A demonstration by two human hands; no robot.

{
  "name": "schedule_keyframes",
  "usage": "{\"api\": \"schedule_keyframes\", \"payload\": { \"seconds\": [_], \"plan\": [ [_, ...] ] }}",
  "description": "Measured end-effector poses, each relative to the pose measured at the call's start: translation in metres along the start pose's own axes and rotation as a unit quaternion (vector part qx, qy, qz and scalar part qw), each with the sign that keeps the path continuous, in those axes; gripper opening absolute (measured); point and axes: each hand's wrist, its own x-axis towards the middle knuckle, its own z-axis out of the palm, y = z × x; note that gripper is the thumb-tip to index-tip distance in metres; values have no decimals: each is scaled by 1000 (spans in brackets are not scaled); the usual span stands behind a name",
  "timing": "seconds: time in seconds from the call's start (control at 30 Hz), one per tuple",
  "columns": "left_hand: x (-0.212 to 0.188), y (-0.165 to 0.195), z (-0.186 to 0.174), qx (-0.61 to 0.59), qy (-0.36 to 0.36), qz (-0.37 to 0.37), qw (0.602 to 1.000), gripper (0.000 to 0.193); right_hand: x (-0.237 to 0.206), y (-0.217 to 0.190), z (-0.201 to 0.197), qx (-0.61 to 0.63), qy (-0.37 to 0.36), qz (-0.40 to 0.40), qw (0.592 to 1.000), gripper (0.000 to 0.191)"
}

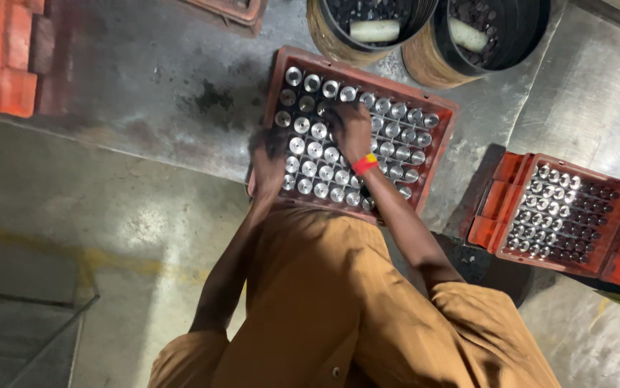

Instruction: The person places small metal cups one by one into the compartments of a red plastic tray on a steel worktable, occasionally reaching into buckets of dark material beside the tray, and repositions the tray on the table.

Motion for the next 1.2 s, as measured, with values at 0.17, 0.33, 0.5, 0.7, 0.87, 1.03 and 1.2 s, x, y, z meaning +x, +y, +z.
{"api": "schedule_keyframes", "payload": {
  "seconds": [0.17,0.33,0.5,0.7,0.87,1.03,1.2],
  "plan": [
    [20,14,-29,233,96,210,945,52,18,-2,17,-122,-113,-40,985,27],
    [60,23,-16,226,13,215,950,65,25,-15,7,-98,-110,-20,989,30],
    [72,33,-10,265,-40,95,959,62,9,-34,-38,-16,34,102,994,45],
    [87,47,-21,116,-135,-77,981,59,-57,35,-120,-95,228,281,927,39],
    [101,30,-10,-30,-155,76,984,34,-90,124,-139,61,66,442,892,54],
    [92,27,5,1,-114,26,993,29,-106,143,-138,17,79,409,909,54],
    [75,41,27,2,-96,-14,995,31,-101,153,-161,13,50,415,908,51]
  ]
}}
